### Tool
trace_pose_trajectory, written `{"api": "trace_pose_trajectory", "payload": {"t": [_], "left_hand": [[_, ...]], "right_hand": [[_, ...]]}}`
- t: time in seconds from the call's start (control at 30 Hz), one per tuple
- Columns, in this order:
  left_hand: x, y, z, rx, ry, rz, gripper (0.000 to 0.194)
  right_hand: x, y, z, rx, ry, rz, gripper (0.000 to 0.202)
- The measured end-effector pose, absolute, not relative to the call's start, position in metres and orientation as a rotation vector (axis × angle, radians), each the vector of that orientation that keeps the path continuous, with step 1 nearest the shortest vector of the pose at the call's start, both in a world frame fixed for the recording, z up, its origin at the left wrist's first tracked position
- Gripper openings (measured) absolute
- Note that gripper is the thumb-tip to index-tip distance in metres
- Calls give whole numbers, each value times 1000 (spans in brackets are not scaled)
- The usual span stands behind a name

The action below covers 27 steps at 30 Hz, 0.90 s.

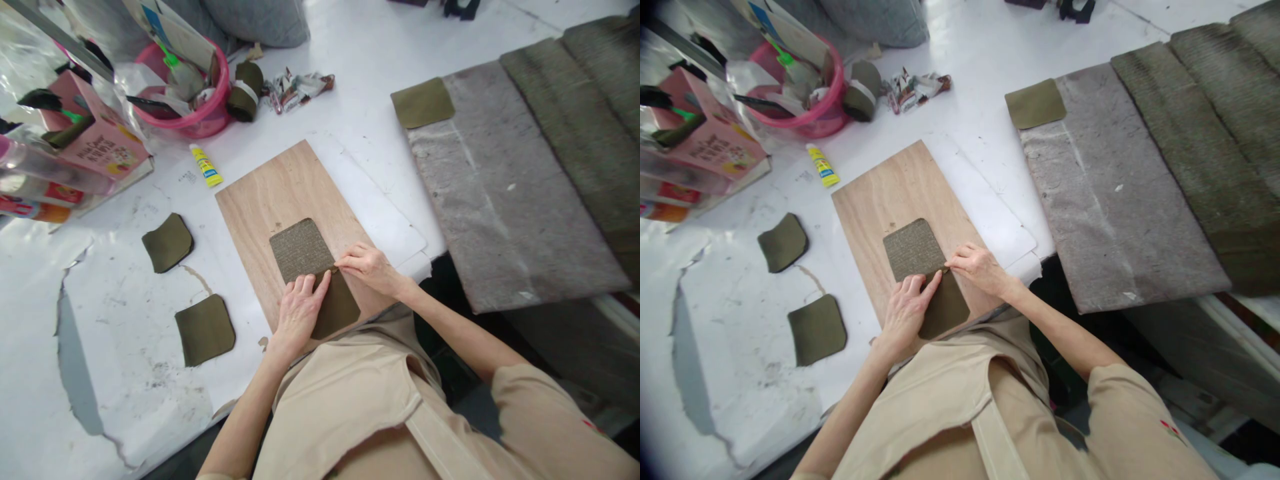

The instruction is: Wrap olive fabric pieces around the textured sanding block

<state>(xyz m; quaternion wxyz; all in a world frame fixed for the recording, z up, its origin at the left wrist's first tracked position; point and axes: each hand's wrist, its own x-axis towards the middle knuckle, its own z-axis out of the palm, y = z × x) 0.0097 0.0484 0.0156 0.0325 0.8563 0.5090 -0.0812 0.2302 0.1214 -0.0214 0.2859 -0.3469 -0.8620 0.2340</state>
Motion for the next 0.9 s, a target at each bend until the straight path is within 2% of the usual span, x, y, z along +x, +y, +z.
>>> {"api": "trace_pose_trajectory", "payload": {"t": [0.13,0.57,0.9], "left_hand": [[9,48,14,2606,1580,-214,58],[15,55,24,2657,1541,-334,53],[23,55,25,2661,1566,-344,54]], "right_hand": [[231,121,-19,-929,-2274,660,16],[228,118,-19,-918,-2500,417,20],[237,111,-18,-932,-2510,414,23]]}}
